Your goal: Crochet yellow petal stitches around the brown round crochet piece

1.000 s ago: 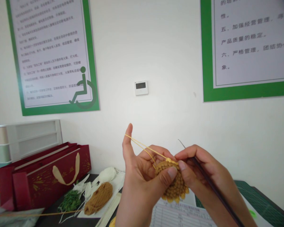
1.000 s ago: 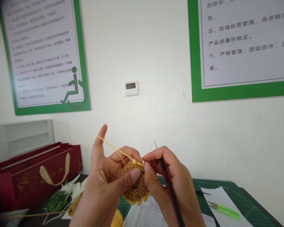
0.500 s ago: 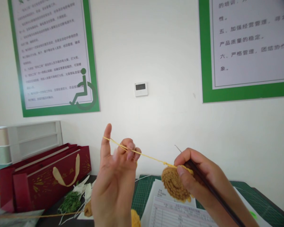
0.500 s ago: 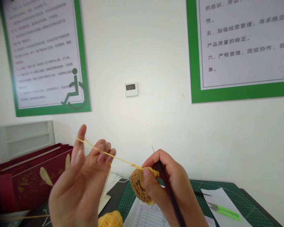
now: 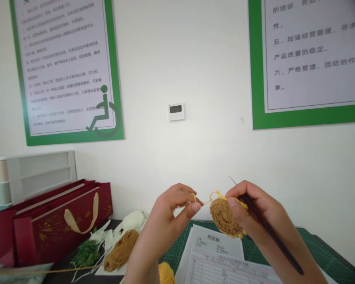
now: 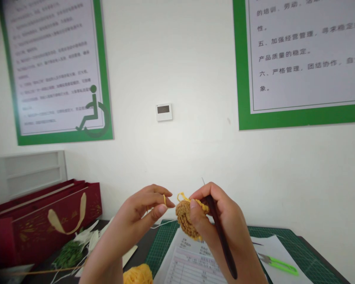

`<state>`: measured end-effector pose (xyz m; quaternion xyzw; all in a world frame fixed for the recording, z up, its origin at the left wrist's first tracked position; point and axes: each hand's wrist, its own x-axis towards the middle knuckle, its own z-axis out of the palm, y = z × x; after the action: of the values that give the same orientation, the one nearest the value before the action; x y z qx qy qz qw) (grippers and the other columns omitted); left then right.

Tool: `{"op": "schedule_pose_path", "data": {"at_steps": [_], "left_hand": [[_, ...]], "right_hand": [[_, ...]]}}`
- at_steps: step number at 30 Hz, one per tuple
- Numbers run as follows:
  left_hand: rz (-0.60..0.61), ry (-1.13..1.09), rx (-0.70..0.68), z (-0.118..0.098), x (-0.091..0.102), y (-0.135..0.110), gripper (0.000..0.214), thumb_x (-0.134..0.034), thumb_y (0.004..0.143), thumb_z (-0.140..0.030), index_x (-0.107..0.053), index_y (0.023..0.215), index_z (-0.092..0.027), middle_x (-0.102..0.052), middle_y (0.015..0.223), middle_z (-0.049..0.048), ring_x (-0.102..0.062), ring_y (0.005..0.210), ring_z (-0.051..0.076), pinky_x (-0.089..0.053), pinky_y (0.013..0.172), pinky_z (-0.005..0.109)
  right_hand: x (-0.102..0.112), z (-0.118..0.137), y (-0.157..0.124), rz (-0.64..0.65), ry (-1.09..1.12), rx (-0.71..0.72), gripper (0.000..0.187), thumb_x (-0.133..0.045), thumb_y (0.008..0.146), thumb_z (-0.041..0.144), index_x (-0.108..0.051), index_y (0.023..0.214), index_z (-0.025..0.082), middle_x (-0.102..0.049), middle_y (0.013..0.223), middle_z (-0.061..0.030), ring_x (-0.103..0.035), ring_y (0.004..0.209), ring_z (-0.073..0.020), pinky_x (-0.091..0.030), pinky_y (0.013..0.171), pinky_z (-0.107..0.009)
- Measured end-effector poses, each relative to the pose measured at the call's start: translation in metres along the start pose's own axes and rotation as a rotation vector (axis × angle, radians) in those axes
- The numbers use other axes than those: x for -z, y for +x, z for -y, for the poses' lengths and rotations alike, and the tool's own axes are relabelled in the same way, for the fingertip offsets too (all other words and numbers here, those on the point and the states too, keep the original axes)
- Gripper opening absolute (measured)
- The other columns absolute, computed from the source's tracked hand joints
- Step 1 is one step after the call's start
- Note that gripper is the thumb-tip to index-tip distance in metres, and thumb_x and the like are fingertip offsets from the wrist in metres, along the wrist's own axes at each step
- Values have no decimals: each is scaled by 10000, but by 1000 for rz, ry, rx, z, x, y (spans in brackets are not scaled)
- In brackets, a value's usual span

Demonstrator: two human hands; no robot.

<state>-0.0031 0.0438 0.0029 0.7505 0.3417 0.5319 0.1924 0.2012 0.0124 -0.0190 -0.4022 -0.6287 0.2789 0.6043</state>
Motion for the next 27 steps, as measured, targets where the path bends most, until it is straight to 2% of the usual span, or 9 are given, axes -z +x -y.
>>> {"op": "schedule_pose_path", "data": {"at_steps": [3,7,11,14,16,20,21,24,27], "left_hand": [[-11,37,139,11,4,-1,521,-357,1019,-484,-690,763,-177,-712,919,115,-630,537,171,-582,532,358],[-6,189,241,24,14,-8,270,-641,874,-430,-676,839,-165,-633,1093,175,-684,761,256,-541,371,294],[156,210,220,25,15,-12,331,-599,902,-465,-715,1125,-250,-616,1336,143,-702,997,297,-620,493,328],[43,371,259,24,13,-12,311,-573,898,-317,-718,1093,-123,-663,1156,253,-697,970,401,-611,725,569],[-22,427,227,19,12,-12,355,-527,920,-294,-704,1131,-71,-669,1137,290,-655,1083,452,-466,953,716],[80,277,30,1,5,-13,389,-607,918,-388,-698,1265,-236,-676,1356,120,-559,1313,305,-370,1163,486],[137,75,26,-3,0,-12,373,-655,903,-365,-717,1243,-224,-704,1314,123,-594,1266,300,-395,1135,469],[144,-97,58,-10,-18,-7,366,-687,893,-362,-717,1227,-215,-784,1125,92,-701,1061,264,-527,956,405],[99,-169,121,-10,-32,-3,143,-703,874,-289,-770,797,-189,-762,771,54,-679,766,221,-521,740,342]], "right_hand": [[2,-5,4,-66,-85,9,215,-612,912,443,-598,854,236,-600,688,18,-529,593,-143,-404,554,-262],[7,-16,10,-5,-129,13,223,-616,894,455,-604,852,236,-615,705,5,-519,593,-152,-396,553,-275],[9,-20,14,49,-169,10,239,-608,887,471,-609,861,233,-626,711,-7,-536,608,-162,-396,556,-282],[10,-20,15,51,-188,16,234,-601,888,465,-611,861,232,-608,705,0,-527,611,-159,-392,567,-286],[11,-19,17,66,-186,8,244,-600,882,470,-612,862,228,-605,712,-3,-531,621,-160,-392,578,-290],[12,-19,19,91,-167,-17,268,-614,874,488,-616,890,221,-619,730,-8,-544,638,-161,-398,594,-295],[12,-19,19,97,-156,-15,267,-617,880,488,-615,899,222,-621,735,-5,-545,641,-159,-399,596,-294],[10,-17,16,133,-119,1,257,-624,899,484,-616,913,227,-614,730,7,-539,644,-151,-388,593,-285],[9,-10,11,135,-107,4,237,-631,908,462,-620,894,225,-580,682,23,-496,610,-136,-341,564,-278]]}}
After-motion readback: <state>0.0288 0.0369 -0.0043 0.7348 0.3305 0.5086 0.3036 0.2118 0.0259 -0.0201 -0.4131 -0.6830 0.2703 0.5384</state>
